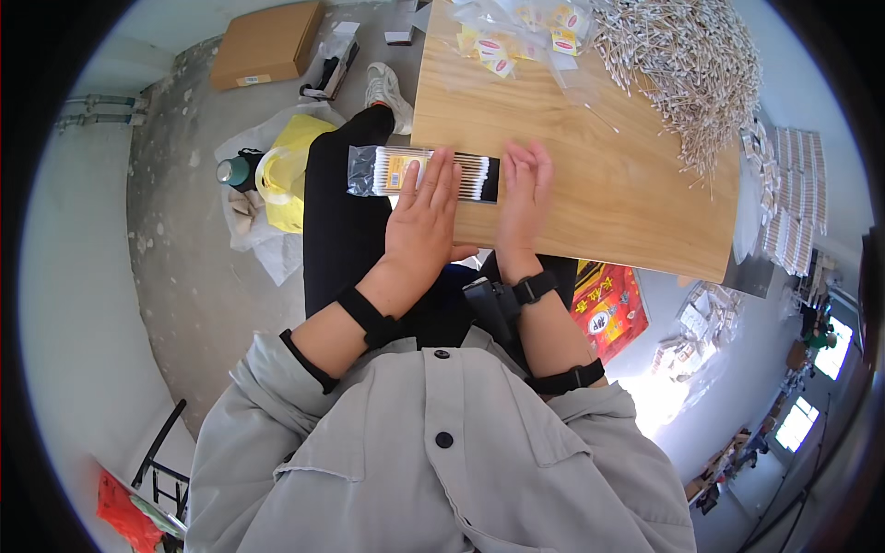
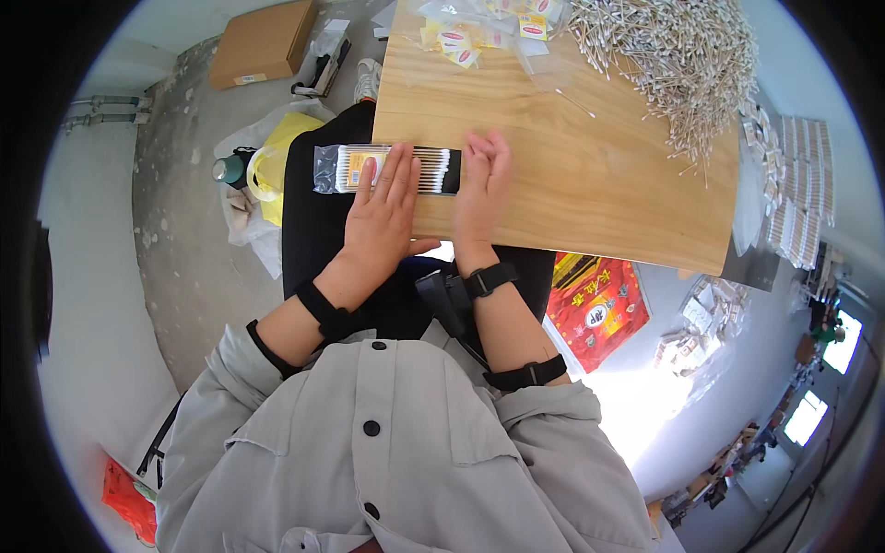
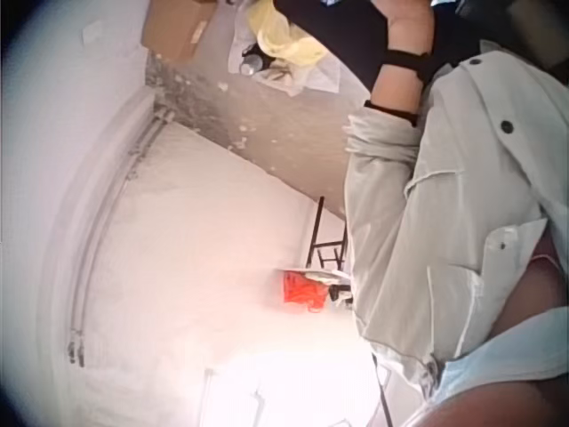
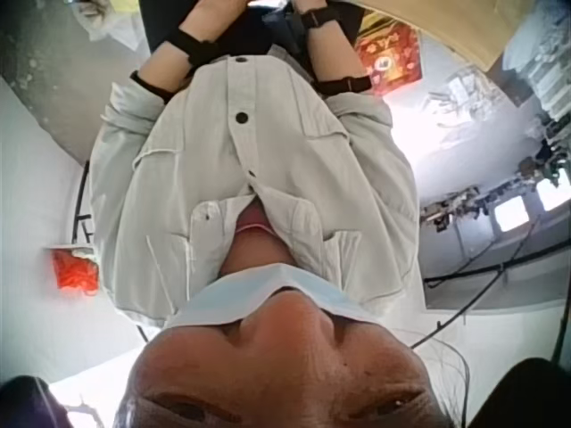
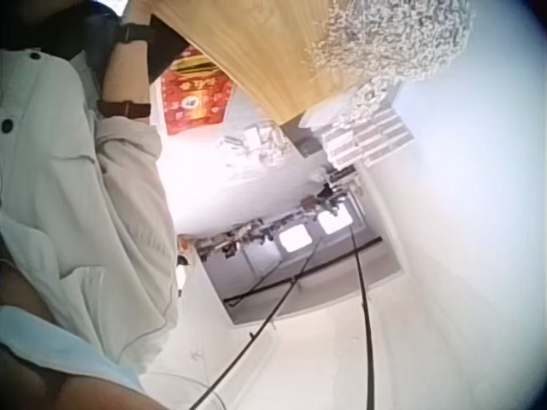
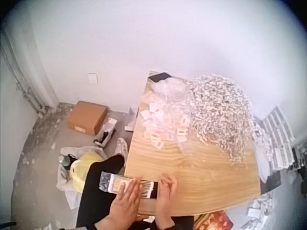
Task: The person sits on the floor and packs cotton swabs into small plastic bags. They open a bag, gather a handful of swabs from a pile on the table, align them, and place them inside the packaging before sealing it.
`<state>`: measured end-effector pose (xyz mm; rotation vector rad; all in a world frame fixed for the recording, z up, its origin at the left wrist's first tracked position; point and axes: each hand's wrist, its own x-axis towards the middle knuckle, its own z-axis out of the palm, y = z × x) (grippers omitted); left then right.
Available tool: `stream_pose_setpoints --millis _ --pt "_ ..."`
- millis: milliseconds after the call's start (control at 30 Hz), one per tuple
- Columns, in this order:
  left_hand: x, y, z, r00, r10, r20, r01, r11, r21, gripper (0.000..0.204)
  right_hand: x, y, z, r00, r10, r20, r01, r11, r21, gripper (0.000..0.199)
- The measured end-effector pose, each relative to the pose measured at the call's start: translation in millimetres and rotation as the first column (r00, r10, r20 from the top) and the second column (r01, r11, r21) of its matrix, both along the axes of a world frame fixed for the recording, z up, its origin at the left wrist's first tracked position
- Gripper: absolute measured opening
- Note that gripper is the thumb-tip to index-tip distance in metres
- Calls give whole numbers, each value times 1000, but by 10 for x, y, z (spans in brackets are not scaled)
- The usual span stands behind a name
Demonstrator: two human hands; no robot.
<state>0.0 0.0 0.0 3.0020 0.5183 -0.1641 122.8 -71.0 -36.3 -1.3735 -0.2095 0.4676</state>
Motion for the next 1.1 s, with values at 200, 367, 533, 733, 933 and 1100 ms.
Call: stream_pose_setpoints --millis 200,367,533,733,933,1100 --pt "18 48 -7 1000 -4 -15 4 1000 15 115 -236 216 47 992 6 129 2 998 -67 41" --pt "7 18 2 1000 -7 -13 7 1000 5 114 -231 176 -18 995 18 101 -16 1000 -22 42" --pt "-5 15 -10 1000 -16 -21 17 999 47 112 -302 174 99 974 106 200 -83 989 -120 41" --pt "1 19 67 999 0 -43 -1 1000 -27 112 -71 100 101 928 81 364 34 953 -300 36" --pt "21 19 71 998 -4 -63 3 1000 -15 109 166 283 103 543 320 776 358 748 -558 40" --pt "44 2 64 994 -19 -107 24 999 46 104 227 376 -103 393 403 827 413 726 -550 39"
